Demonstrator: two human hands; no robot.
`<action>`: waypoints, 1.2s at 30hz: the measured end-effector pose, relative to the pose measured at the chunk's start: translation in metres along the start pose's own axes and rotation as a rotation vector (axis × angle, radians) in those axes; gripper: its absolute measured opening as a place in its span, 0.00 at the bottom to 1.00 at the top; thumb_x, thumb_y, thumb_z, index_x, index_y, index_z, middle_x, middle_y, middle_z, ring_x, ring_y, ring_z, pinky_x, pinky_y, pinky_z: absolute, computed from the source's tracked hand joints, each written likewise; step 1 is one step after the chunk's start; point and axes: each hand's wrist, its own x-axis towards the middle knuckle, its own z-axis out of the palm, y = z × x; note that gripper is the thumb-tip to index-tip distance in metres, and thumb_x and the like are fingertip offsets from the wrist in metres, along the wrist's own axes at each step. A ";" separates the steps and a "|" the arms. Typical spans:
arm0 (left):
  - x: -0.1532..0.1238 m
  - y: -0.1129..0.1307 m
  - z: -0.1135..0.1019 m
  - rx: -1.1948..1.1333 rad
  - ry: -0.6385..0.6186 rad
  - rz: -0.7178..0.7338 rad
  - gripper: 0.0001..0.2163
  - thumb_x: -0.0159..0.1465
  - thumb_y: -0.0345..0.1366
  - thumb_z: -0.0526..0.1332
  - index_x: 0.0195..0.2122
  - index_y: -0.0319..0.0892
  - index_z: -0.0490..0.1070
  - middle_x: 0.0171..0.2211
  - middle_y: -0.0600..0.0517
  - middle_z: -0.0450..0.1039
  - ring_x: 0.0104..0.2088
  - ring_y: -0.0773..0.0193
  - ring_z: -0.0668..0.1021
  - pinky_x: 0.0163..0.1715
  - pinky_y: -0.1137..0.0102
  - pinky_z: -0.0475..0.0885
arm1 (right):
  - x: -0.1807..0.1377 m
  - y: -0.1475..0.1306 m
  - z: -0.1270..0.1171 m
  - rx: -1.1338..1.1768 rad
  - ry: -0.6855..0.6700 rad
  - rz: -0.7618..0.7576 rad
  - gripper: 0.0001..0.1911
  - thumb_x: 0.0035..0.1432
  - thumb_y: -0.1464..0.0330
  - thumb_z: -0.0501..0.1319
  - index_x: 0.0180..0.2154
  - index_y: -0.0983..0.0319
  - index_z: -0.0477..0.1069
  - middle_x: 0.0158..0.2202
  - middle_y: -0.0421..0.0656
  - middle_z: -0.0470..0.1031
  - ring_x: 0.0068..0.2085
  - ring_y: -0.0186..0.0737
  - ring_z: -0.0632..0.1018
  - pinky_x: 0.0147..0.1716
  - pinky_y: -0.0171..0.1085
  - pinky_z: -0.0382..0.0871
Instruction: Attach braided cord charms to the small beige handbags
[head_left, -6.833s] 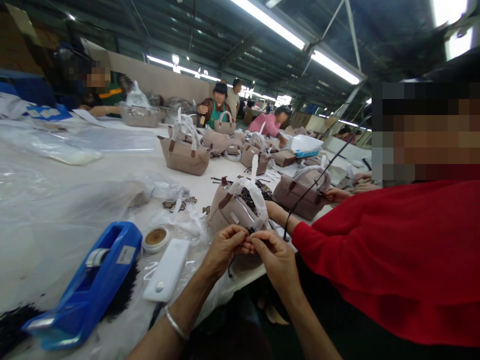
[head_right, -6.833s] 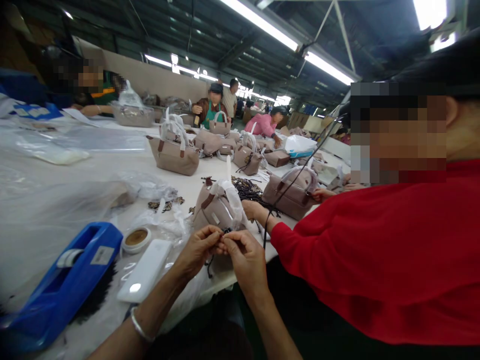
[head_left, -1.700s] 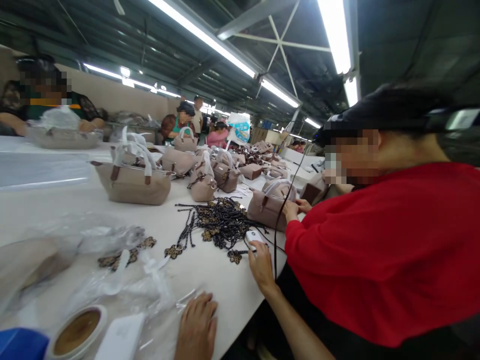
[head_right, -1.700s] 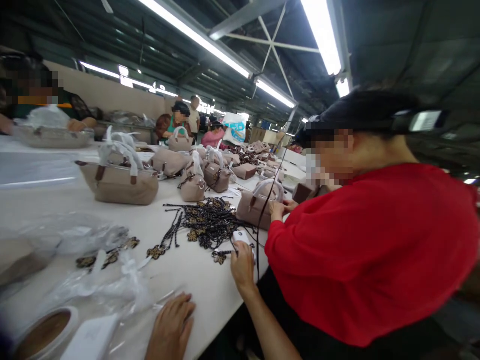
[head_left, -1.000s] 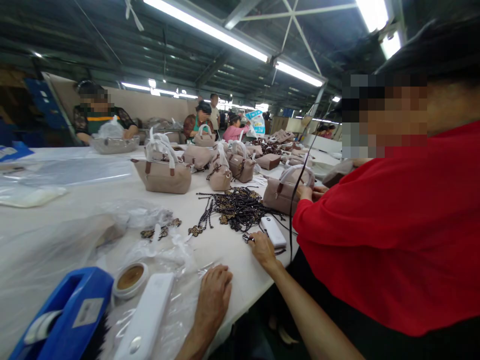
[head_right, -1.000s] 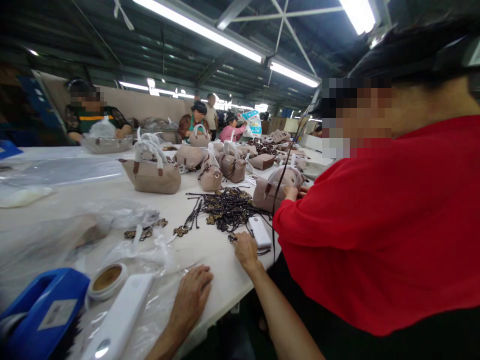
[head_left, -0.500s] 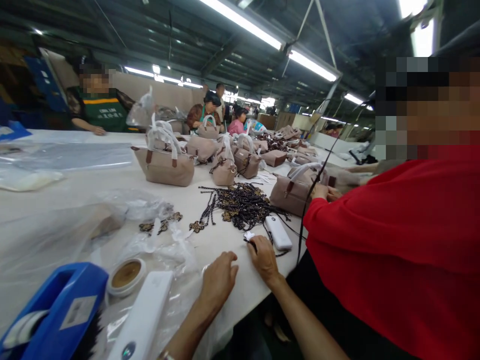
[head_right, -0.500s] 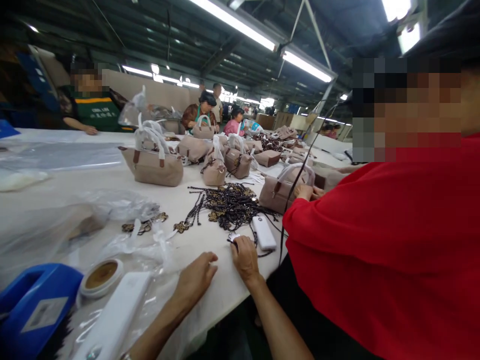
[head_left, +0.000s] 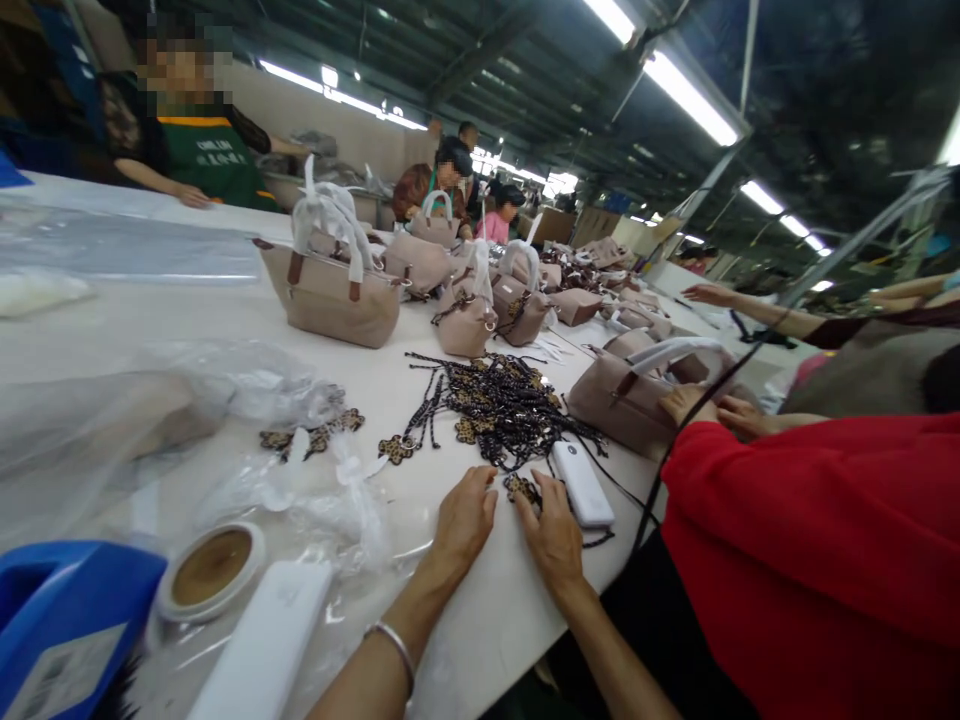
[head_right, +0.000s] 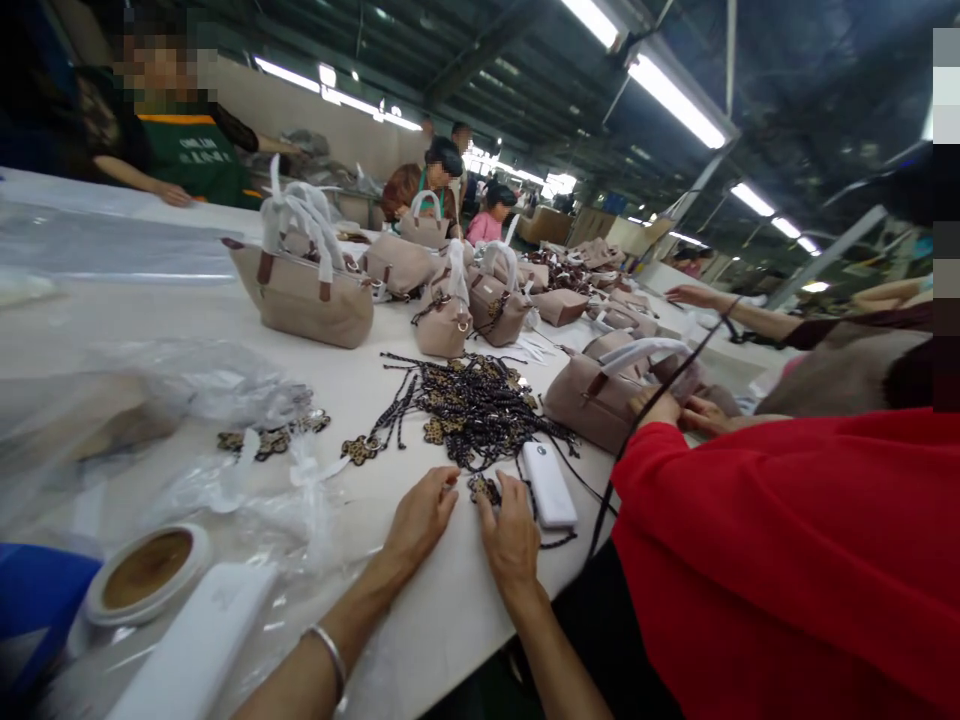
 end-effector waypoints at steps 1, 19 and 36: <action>0.000 0.000 0.000 -0.009 -0.004 -0.008 0.14 0.63 0.27 0.52 0.49 0.43 0.68 0.46 0.48 0.74 0.46 0.60 0.76 0.49 0.65 0.70 | 0.004 -0.002 0.001 -0.041 -0.033 0.018 0.20 0.62 0.60 0.55 0.55 0.58 0.66 0.51 0.51 0.72 0.50 0.51 0.75 0.45 0.44 0.69; 0.014 0.004 -0.013 -0.378 -0.065 -0.140 0.10 0.61 0.34 0.55 0.39 0.44 0.75 0.37 0.51 0.79 0.39 0.61 0.77 0.43 0.69 0.69 | 0.036 -0.034 -0.017 0.917 -0.431 0.496 0.19 0.45 0.54 0.68 0.26 0.62 0.68 0.15 0.31 0.58 0.17 0.27 0.57 0.17 0.30 0.47; 0.017 0.002 -0.019 -0.560 -0.057 -0.165 0.11 0.61 0.41 0.56 0.28 0.41 0.72 0.25 0.54 0.71 0.29 0.64 0.71 0.30 0.72 0.64 | 0.024 -0.039 -0.023 0.939 -0.416 0.458 0.19 0.48 0.53 0.69 0.31 0.62 0.71 0.16 0.31 0.60 0.18 0.27 0.59 0.17 0.29 0.49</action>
